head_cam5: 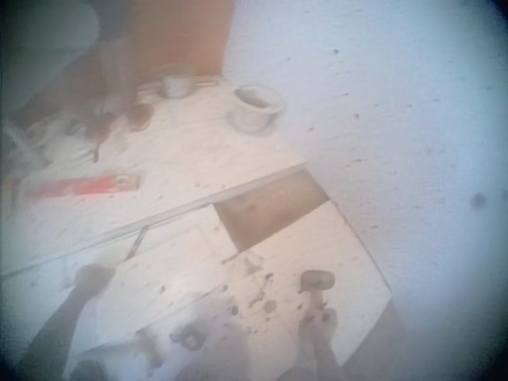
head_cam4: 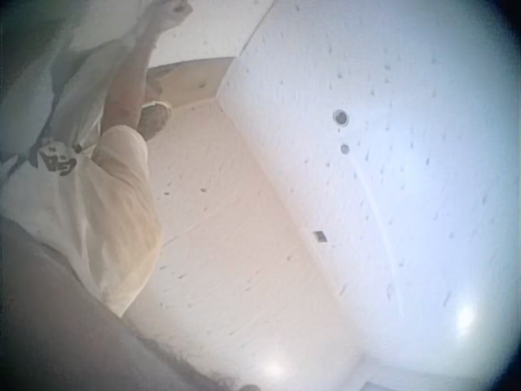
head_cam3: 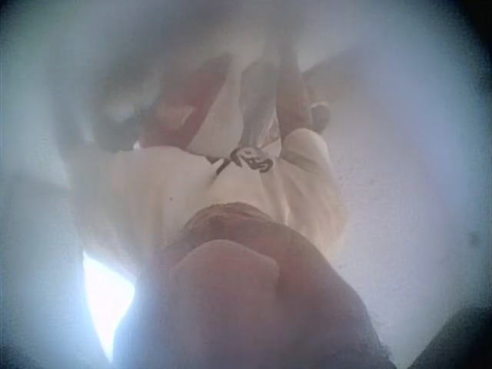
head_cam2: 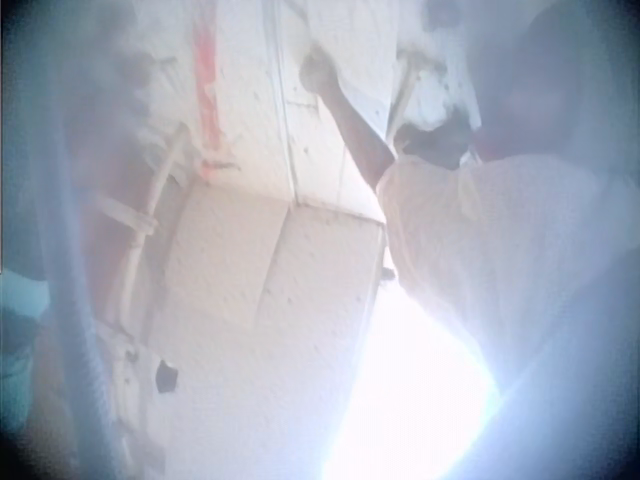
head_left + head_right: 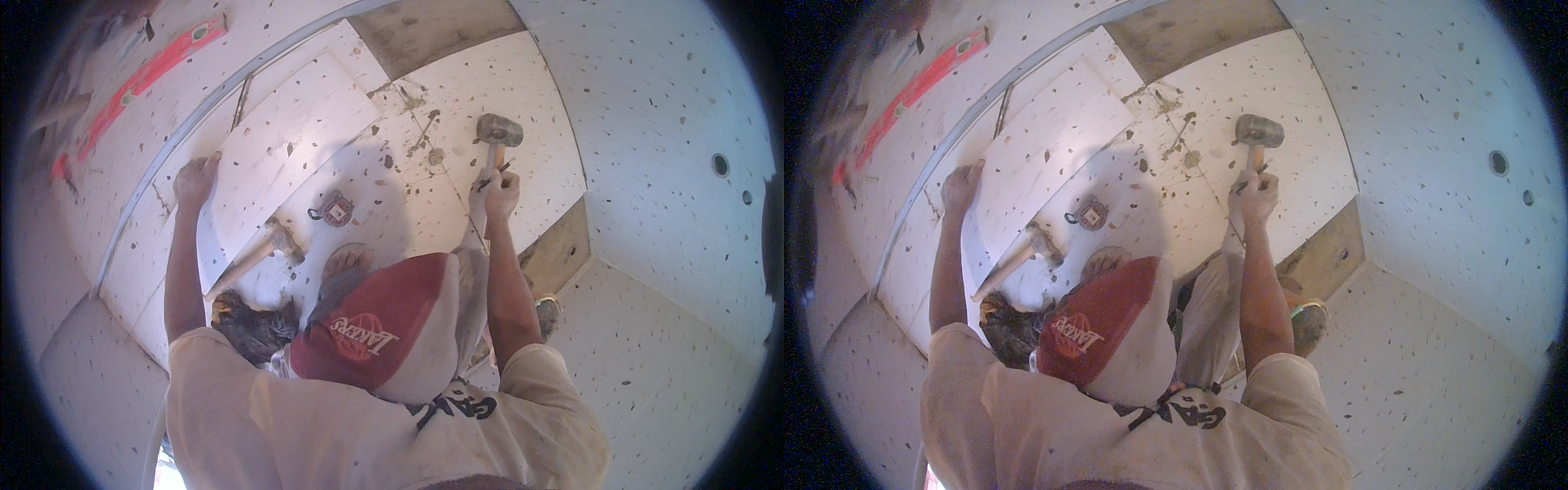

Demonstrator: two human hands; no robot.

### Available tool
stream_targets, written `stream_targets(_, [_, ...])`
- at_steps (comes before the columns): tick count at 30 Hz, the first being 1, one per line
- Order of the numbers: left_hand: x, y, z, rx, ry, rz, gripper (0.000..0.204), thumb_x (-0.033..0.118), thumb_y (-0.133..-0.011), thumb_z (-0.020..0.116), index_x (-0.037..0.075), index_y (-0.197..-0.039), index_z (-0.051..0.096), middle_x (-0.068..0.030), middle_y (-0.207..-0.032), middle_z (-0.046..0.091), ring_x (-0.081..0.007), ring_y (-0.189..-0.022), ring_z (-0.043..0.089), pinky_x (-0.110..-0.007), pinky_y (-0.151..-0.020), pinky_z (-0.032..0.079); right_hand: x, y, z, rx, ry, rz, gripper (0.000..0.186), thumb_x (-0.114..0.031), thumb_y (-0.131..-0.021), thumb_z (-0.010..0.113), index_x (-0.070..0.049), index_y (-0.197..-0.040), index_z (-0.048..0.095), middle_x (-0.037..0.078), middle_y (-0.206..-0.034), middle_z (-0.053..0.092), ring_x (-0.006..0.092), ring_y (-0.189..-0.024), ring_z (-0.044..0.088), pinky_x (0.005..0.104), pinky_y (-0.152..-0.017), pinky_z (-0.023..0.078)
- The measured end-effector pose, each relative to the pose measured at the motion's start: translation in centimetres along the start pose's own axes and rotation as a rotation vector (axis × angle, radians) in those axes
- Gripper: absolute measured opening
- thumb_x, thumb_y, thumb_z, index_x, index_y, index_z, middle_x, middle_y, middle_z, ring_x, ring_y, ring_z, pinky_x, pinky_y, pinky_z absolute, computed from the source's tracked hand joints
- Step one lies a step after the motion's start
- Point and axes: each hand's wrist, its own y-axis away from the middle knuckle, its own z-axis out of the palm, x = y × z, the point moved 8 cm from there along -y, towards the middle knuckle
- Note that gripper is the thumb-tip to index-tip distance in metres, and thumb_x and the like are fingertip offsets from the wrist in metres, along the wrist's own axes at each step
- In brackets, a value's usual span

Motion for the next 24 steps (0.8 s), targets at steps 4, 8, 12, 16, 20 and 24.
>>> stream_targets(4, [3.0, 0.2, -2.6, -0.03, -0.052, 0.06, 0.06, 0.061, -0.095, 0.057, 0.004, -0.107, 0.072, -0.0185, -0.105, 0.07, -0.0371, -0.101, 0.066, -0.05, -0.088, 0.052, -1.3, 1.0, -0.2, 0.02, 0.045, 0.022, 0.023, -0.018, -0.092, 0.071, 0.0, -0.089, 0.058, 0.011, -0.079, 0.062, 0.0231, -0.072, 0.058, 0.0394, -0.071, 0.05])
stream_targets(8, [5.0, 0.4, -3.5, 0.059, -0.119, 0.134, 0.054, 0.056, -0.093, 0.064, 0.004, -0.107, 0.067, -0.0182, -0.11, 0.066, -0.0365, -0.104, 0.062, -0.049, -0.091, 0.05, -0.8, 1.8, 0.4, 0.036, 0.014, 0.064, 0.024, -0.022, -0.093, 0.072, -0.002, -0.088, 0.06, 0.008, -0.079, 0.063, 0.0188, -0.072, 0.059, 0.0372, -0.07, 0.05])
stream_targets(12, [14.1, 6.1, -2.4, 0.079, 0.104, 0.368, 0.054, 0.05, -0.089, 0.071, 0.004, -0.116, 0.065, -0.0197, -0.118, 0.063, -0.0366, -0.109, 0.06, -0.049, -0.095, 0.048, 1.3, 1.7, 0.3, 0.048, 0.067, 0.076, 0.023, -0.022, -0.092, 0.071, -0.001, -0.093, 0.062, 0.015, -0.092, 0.065, 0.0285, -0.085, 0.063, 0.0425, -0.081, 0.05])
stream_targets(16, [23.5, 14.8, 0.6, -0.15, 0.088, 0.542, 0.067, 0.047, -0.083, 0.077, 0.005, -0.13, 0.053, -0.019, -0.126, 0.057, -0.038, -0.114, 0.057, -0.05, -0.095, 0.048, -0.3, 2.6, 0.1, 0.063, 0.126, -0.038, 0.022, -0.022, -0.091, 0.072, -0.001, -0.091, 0.065, 0.012, -0.082, 0.067, 0.0236, -0.076, 0.063, 0.0399, -0.073, 0.051])
stream_targets(20, [27.2, 16.9, 2.6, -0.308, 0.228, 0.478, 0.074, 0.037, -0.076, 0.084, 0.005, -0.132, 0.049, -0.0176, -0.124, 0.054, -0.0368, -0.115, 0.057, -0.05, -0.093, 0.049, -3.4, 6.5, 2.5, -0.184, 0.089, -0.032, 0.02, -0.021, -0.089, 0.072, -0.002, -0.089, 0.067, 0.01, -0.074, 0.067, 0.023, -0.069, 0.064, 0.0401, -0.068, 0.052])
stream_targets(24, [27.5, 16.1, 4.5, -0.313, 0.272, 0.432, 0.075, 0.028, -0.074, 0.085, 0.004, -0.134, 0.047, -0.0183, -0.12, 0.057, -0.0361, -0.113, 0.059, -0.05, -0.091, 0.051, -5.6, 11.2, 5.2, -0.406, 0.364, -0.122, 0.023, -0.028, -0.091, 0.066, -0.006, -0.095, 0.07, 0.014, -0.08, 0.07, 0.0335, -0.075, 0.068, 0.0464, -0.075, 0.054])
